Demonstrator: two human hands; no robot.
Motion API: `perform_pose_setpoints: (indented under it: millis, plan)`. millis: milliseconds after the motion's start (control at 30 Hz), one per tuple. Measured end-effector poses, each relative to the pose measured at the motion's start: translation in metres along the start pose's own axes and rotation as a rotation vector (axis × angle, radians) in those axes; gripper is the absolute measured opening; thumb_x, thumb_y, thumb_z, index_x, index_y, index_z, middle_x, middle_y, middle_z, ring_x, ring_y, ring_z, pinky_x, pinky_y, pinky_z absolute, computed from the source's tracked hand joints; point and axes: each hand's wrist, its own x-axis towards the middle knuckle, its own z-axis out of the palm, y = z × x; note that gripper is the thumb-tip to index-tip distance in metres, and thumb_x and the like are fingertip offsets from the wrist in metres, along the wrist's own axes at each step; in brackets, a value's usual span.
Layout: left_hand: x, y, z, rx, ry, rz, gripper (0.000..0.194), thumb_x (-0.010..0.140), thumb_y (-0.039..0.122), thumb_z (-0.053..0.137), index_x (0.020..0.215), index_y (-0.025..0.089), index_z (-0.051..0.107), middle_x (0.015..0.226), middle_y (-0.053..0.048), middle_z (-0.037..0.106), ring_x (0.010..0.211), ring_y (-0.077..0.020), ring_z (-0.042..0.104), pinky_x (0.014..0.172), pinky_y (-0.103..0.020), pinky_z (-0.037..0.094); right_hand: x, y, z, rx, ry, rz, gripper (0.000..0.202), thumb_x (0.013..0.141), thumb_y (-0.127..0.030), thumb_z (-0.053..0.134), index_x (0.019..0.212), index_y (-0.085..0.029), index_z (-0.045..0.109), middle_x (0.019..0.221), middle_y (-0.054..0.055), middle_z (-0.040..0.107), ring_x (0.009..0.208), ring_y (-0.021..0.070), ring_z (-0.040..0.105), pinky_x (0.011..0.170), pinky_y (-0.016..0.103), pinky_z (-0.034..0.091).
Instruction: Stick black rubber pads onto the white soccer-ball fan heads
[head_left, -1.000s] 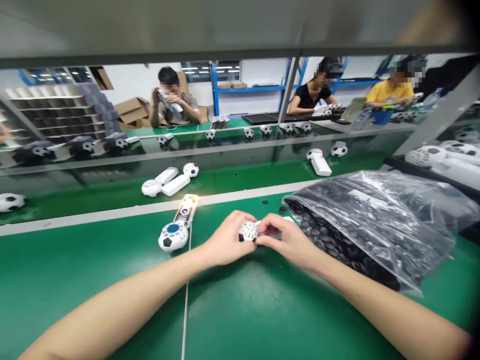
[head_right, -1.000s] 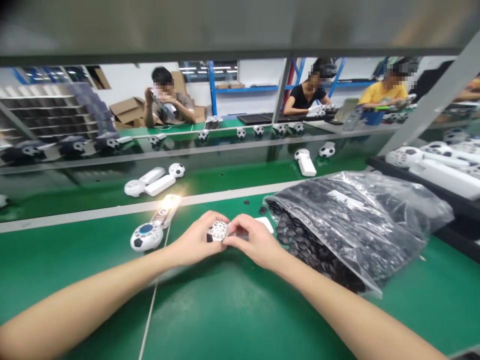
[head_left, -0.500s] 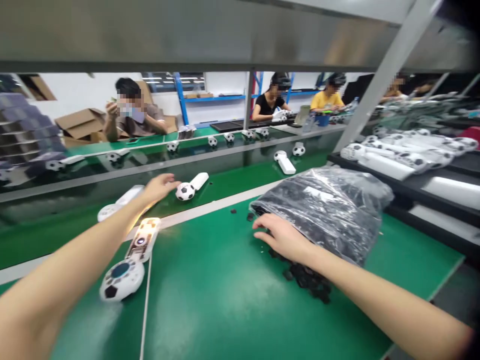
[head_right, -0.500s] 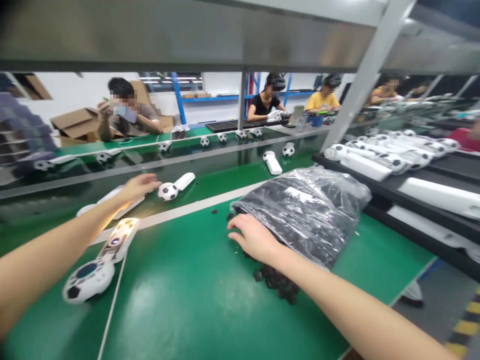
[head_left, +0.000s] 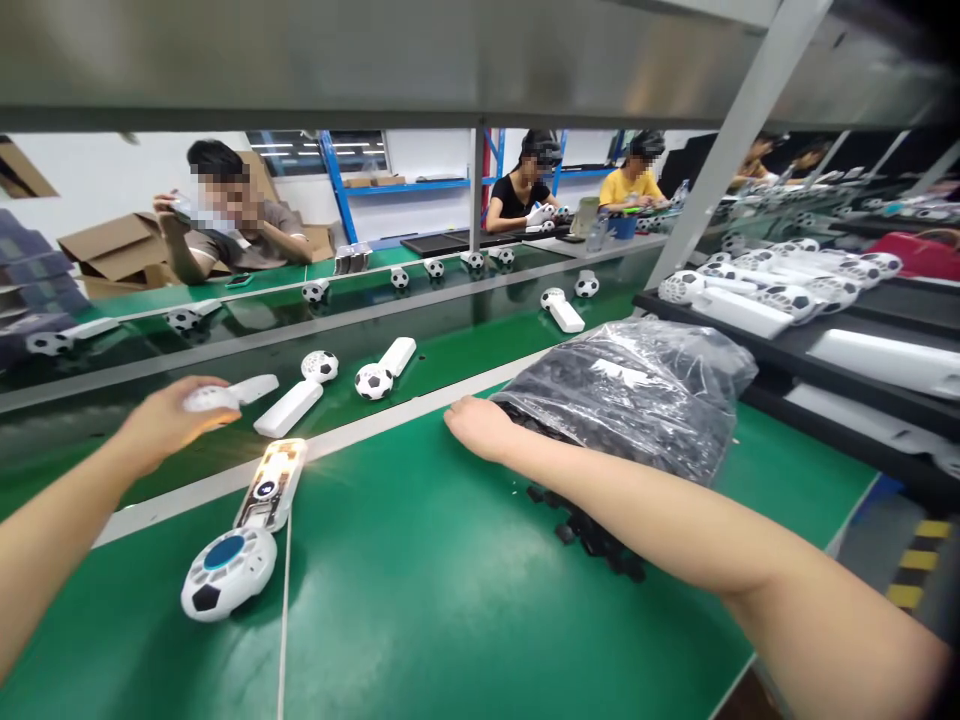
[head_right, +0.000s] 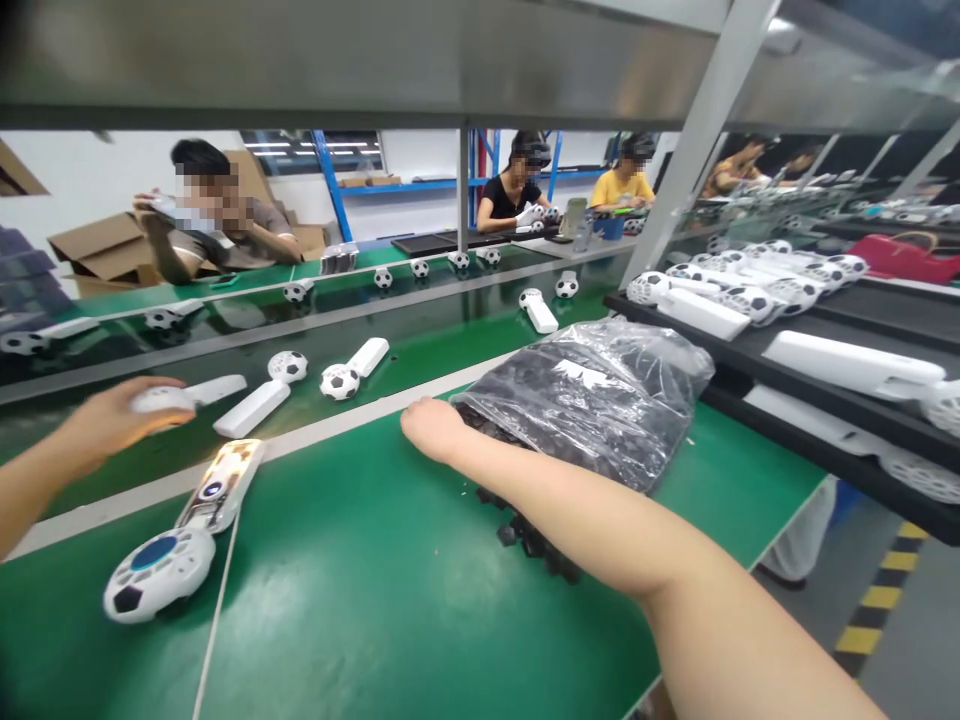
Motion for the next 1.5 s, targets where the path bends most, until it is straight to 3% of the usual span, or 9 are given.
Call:
perform_pose_setpoints:
  millis: [100,200,300,467,633,700,900,1167,1500]
  plan:
    - [-0.044,0.039,-0.028,0.014,0.083,-0.012,0.061,0.056,0.059,0.061,0.107,0.028,0.049,0.079,0.001,0.057,0.063,-0.0192,0.056,0.052,-0.026,0.043,-0.008,0.001,-0.006,0.003,0.013,0.010,0.025,0.077,0.001,0.041,0.093,-0.005,0.060,0.093,0.018,0.060,0.088,0.0247,0.056,0.073,0.033,0.044]
    - [-0.108,0.082,-0.028,0.237,0.253,0.356,0.053,0.059,0.061,0.056,0.100,0.028,0.054,0.092,-0.001,0.053,0.081,-0.0253,0.054,0.071,-0.038,0.045,-0.019,0.006,-0.013,0.055,0.038,0.030,0.028,0.077,0.002,0.038,0.093,-0.007,0.059,0.094,0.017,0.060,0.086,0.0221,0.057,0.073,0.030,0.044]
    - [-0.160,0.112,0.013,0.248,0.218,0.639,0.044,0.068,0.049,0.053,0.102,0.021,0.050,0.101,-0.005,0.048,0.090,-0.0226,0.052,0.079,-0.035,0.045,-0.036,0.007,-0.017,0.136,0.054,0.023,0.023,0.081,-0.005,0.040,0.094,-0.012,0.058,0.093,0.010,0.061,0.084,0.0169,0.057,0.073,0.025,0.043]
    - [-0.197,0.126,0.099,0.236,-0.066,0.647,0.040,0.073,0.042,0.051,0.106,0.019,0.047,0.107,-0.008,0.046,0.092,-0.0235,0.052,0.069,-0.034,0.048,-0.081,-0.003,-0.027,0.450,0.113,0.105,0.007,0.078,-0.014,0.050,0.081,-0.016,0.056,0.076,0.001,0.062,0.068,0.0111,0.056,0.062,0.021,0.042]
    - [-0.201,0.122,0.109,0.223,-0.423,0.824,0.071,0.067,0.024,0.059,0.130,0.028,0.026,0.131,-0.006,0.034,0.107,-0.0230,0.045,0.081,-0.032,0.044,-0.121,-0.010,-0.040,0.676,0.070,0.175,0.010,0.080,-0.016,0.048,0.086,-0.017,0.056,0.071,0.000,0.061,0.063,0.0100,0.056,0.060,0.021,0.043]
    - [-0.192,0.122,0.104,0.298,-0.424,0.958,0.071,0.067,0.018,0.058,0.131,0.030,0.027,0.137,-0.005,0.029,0.118,-0.0254,0.035,0.092,-0.037,0.036,-0.130,-0.011,-0.044,0.725,0.036,0.159,0.018,0.082,-0.017,0.044,0.094,-0.018,0.058,0.080,0.001,0.062,0.066,0.0098,0.057,0.061,0.022,0.044]
    - [-0.160,0.134,0.115,0.379,-0.406,1.144,0.072,0.060,0.057,0.062,0.122,0.026,0.042,0.125,-0.008,0.045,0.118,-0.0299,0.032,0.100,-0.046,0.017,-0.142,-0.015,-0.047,0.728,-0.028,0.152,0.019,0.084,-0.017,0.040,0.093,-0.017,0.057,0.081,0.003,0.061,0.070,0.0103,0.058,0.064,0.022,0.045]
    - [-0.183,0.133,0.126,0.475,-0.236,0.783,0.053,0.068,0.066,0.047,0.082,0.016,0.054,0.082,-0.009,0.053,0.078,-0.0262,0.052,0.064,-0.036,0.041,-0.149,-0.016,-0.046,0.573,0.229,0.123,0.009,0.080,-0.021,0.051,0.080,-0.017,0.059,0.080,0.002,0.056,0.071,0.0106,0.053,0.069,0.024,0.043]
    - [-0.182,0.131,0.125,0.160,-0.444,0.676,0.067,0.073,0.051,0.050,0.132,0.026,0.028,0.122,-0.007,0.046,0.103,-0.0263,0.051,0.082,-0.036,0.043,-0.144,-0.061,-0.032,0.908,0.112,0.058,0.010,0.081,-0.017,0.050,0.087,-0.017,0.058,0.075,-0.001,0.062,0.066,0.0096,0.057,0.065,0.022,0.044]
